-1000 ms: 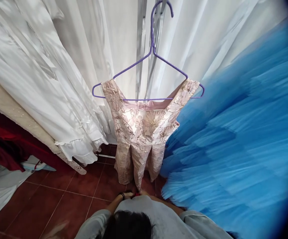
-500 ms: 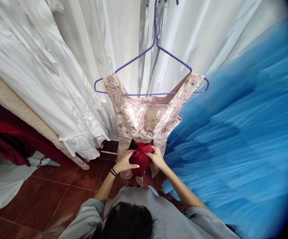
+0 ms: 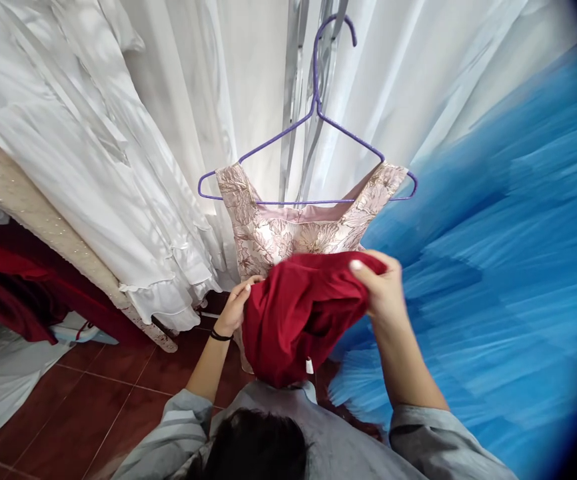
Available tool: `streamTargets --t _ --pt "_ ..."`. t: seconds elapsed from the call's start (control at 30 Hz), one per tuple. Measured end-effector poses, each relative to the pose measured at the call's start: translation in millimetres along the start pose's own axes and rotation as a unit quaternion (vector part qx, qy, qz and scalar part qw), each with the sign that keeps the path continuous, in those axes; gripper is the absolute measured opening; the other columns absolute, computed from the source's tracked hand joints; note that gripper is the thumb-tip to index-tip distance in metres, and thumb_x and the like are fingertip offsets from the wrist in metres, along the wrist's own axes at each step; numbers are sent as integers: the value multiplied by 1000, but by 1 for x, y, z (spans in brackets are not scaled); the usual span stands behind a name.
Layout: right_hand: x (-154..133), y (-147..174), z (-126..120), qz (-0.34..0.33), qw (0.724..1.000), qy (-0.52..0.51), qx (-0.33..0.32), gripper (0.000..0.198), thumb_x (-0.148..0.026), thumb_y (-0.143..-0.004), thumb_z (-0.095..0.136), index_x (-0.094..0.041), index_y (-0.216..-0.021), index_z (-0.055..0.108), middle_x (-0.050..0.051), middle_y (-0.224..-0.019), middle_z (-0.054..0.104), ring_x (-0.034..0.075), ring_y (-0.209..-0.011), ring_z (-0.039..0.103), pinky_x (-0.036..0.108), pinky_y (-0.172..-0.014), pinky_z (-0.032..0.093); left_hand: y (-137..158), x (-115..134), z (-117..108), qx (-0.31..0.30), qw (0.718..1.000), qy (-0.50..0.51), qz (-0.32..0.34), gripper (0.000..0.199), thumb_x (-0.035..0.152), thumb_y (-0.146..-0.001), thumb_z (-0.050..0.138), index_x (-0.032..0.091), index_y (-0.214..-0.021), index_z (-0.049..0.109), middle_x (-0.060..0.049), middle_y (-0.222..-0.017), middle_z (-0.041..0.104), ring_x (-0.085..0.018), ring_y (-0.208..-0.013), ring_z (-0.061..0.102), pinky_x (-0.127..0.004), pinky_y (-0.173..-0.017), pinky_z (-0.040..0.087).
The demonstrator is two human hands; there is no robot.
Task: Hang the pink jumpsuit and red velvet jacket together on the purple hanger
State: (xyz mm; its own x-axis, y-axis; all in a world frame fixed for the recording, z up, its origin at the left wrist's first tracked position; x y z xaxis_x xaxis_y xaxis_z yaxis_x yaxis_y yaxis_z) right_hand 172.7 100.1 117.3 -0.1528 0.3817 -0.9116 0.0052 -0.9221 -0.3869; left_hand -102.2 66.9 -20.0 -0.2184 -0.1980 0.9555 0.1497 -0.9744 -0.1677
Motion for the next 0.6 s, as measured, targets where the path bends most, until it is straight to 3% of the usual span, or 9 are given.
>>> streamTargets --t 0.07,0.13,0.23,0.3,0.33,0.37,0.43,0.5,0.6 --pt "-22 -1 -16 -52 998 10 47 33 -41 -59 84 -14 -61 66 -2 -53 54 7 -46 42 19 -41 37 4 -2 -5 -11 997 59 -47 47 61 -76 69 16 -88 68 -10 -102 71 -22 -99 64 -33 -91 49" --pt "-39 -4 -27 -97 993 42 51 28 -36 -60 84 -14 -58 67 -1 -51 53 7 -44 41 19 -40 35 8 0 -12 -73 993 61 -73 40 51 -76 74 14 -89 66 -11 -101 71 -21 -95 66 -30 -86 51" --pt "-52 -7 -29 -143 986 89 -6 21 -29 -62 83 -13 -58 70 0 -49 56 7 -43 43 19 -39 35 15 1 -8 -230 958 69 -157 35 49 -83 68 15 -91 62 -10 -92 72 -13 -65 66 -23 -59 50" --pt "-56 -9 -23 -166 979 102 -53 20 -28 -64 82 -13 -57 70 1 -48 57 8 -42 45 19 -38 35 20 0 9 -317 921 66 -217 40 52 -88 59 18 -108 60 -6 -81 70 -9 -43 57 -20 -43 41" --pt "-59 -9 -19 -174 977 101 -76 21 -29 -64 82 -13 -56 70 1 -48 57 8 -41 45 19 -37 35 20 -2 21 -339 914 46 -219 44 50 -88 60 20 -119 57 -5 -80 70 -10 -42 56 -21 -42 42" --pt "-61 -10 -15 -180 975 93 -97 24 -30 -65 82 -13 -55 69 1 -47 57 8 -40 45 19 -37 35 18 -2 34 -344 918 16 -196 49 44 -86 65 22 -128 54 -5 -86 71 -12 -51 62 -23 -48 48" --pt "-65 -12 -6 -182 971 70 -137 31 -35 -66 82 -13 -52 66 1 -46 56 8 -39 44 19 -35 34 13 -4 61 -332 935 -46 -116 56 29 -78 72 25 -132 56 -7 -109 70 -19 -92 70 -30 -81 56" --pt "-71 -17 -2 -174 971 54 -155 36 -40 -65 83 -12 -50 64 1 -46 55 7 -38 44 19 -35 34 11 -8 85 -335 936 -81 -71 43 25 -73 73 24 -116 68 -6 -122 67 -25 -121 59 -37 -105 46" --pt "-80 -30 -2 -145 975 60 -157 39 -44 -60 85 -12 -50 64 1 -46 54 7 -39 44 18 -34 34 15 -13 102 -378 918 -88 -87 21 27 -62 77 22 -82 73 -7 -100 73 -32 -112 64 -44 -99 50"
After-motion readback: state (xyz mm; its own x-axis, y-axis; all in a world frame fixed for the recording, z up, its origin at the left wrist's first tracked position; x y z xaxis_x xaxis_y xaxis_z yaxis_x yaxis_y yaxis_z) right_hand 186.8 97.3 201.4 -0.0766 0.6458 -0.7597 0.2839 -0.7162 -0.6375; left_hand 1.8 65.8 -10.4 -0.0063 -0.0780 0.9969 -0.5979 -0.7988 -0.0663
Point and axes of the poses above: each hand's wrist, its own y-axis away from the middle knuckle, its own z-axis out of the palm, x = y × z, the point moved 4 cm from there along -y, towards the middle knuckle
